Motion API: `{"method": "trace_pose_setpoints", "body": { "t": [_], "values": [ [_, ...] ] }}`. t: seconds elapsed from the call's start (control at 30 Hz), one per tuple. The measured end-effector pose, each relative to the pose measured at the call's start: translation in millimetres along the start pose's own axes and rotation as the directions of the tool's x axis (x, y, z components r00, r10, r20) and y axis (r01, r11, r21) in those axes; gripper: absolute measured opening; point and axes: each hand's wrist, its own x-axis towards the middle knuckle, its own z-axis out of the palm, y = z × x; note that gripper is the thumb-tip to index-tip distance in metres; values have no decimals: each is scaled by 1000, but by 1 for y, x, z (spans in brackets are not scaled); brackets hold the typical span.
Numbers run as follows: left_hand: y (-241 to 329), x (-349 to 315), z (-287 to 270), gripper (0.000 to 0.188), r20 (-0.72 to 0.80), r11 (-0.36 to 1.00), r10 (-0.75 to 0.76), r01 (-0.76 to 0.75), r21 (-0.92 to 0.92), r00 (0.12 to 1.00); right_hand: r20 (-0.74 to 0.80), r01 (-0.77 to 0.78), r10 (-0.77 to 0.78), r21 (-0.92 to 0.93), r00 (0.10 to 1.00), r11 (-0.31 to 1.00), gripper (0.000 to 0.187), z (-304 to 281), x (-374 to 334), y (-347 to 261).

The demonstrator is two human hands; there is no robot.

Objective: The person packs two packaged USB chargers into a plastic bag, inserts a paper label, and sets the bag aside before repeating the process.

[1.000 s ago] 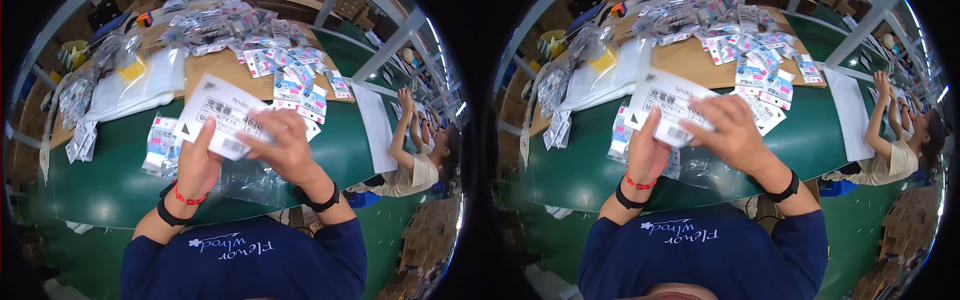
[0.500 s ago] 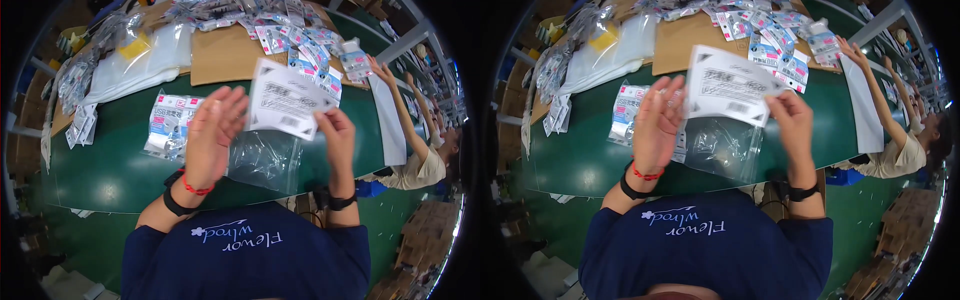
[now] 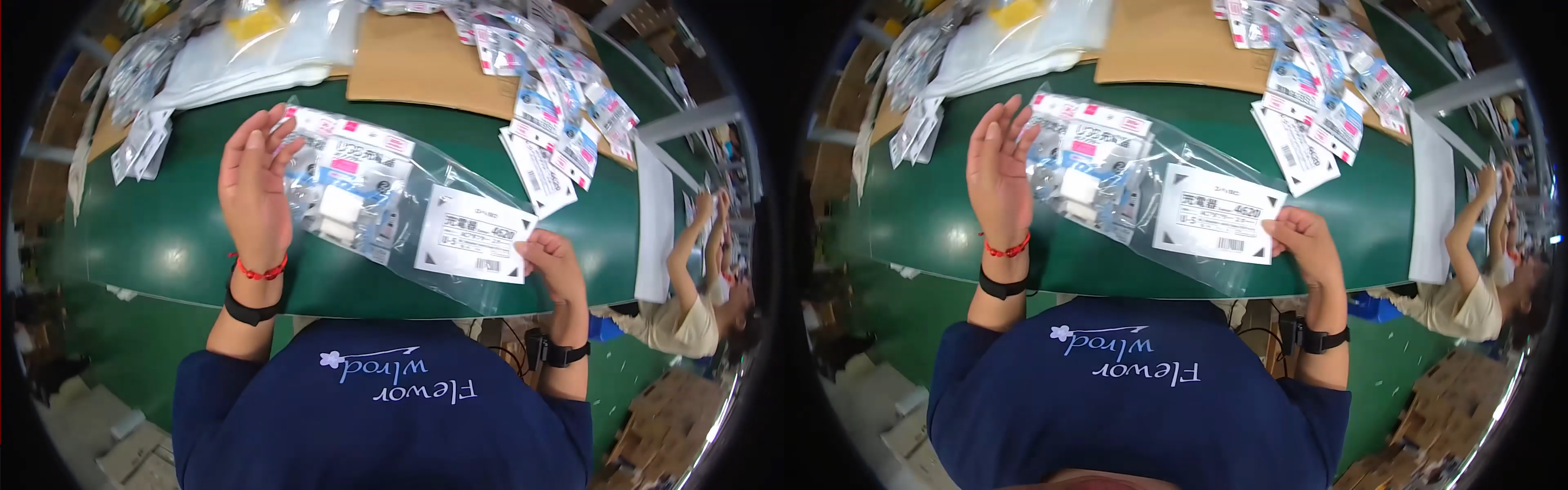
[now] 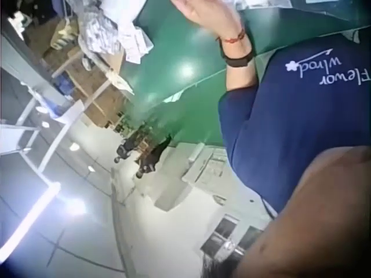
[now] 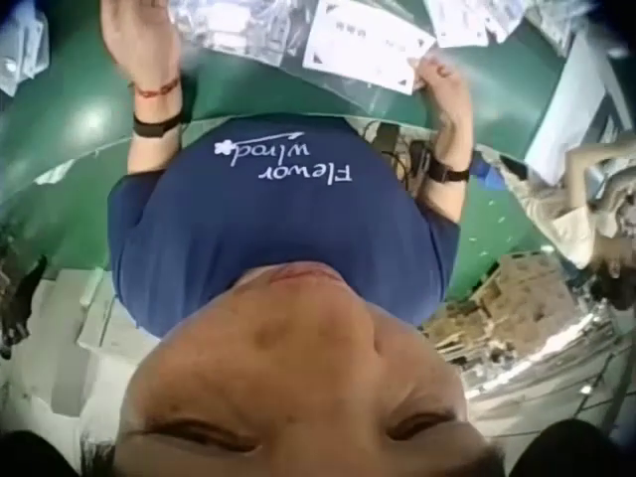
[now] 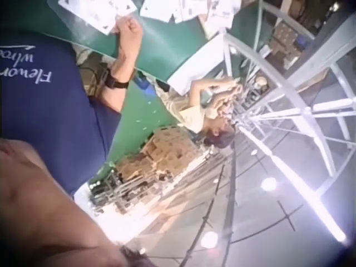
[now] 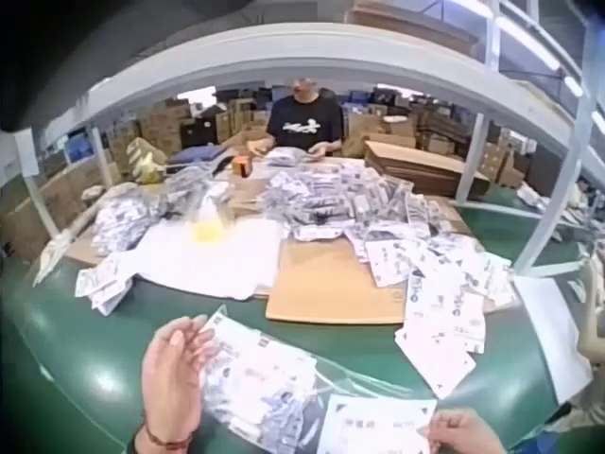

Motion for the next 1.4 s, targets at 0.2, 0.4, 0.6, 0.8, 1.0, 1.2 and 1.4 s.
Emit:
{"method": "trace_pose_setpoints", "body": {
  "t": [0.2,0.4,0.6,0.8,1.0,1.2,1.4],
  "values": [
    [3,-7,-28,26,-100,999,-2,6,38,995,91,-2,-17,208,996,978,19,51,40,1],
    [-5,-9,-46,25,-141,993,35,-18,116,989,105,37,-63,236,992,971,23,107,60,-32],
    [-9,3,-53,32,-104,924,92,-46,380,990,204,82,-153,322,967,943,24,123,74,-35],
    [-28,20,-61,44,-83,885,-185,203,419,979,199,118,-180,285,963,951,17,128,77,-32],
    [-53,38,-58,46,-34,902,-110,114,416,993,116,213,-247,244,962,946,15,142,78,-31],
    [-64,49,-50,46,-9,834,37,-26,551,999,25,243,-250,161,968,957,13,148,85,-37],
    [-67,51,-50,46,4,808,58,-49,587,998,23,232,-240,178,971,956,18,155,78,-40]
  ]
}}
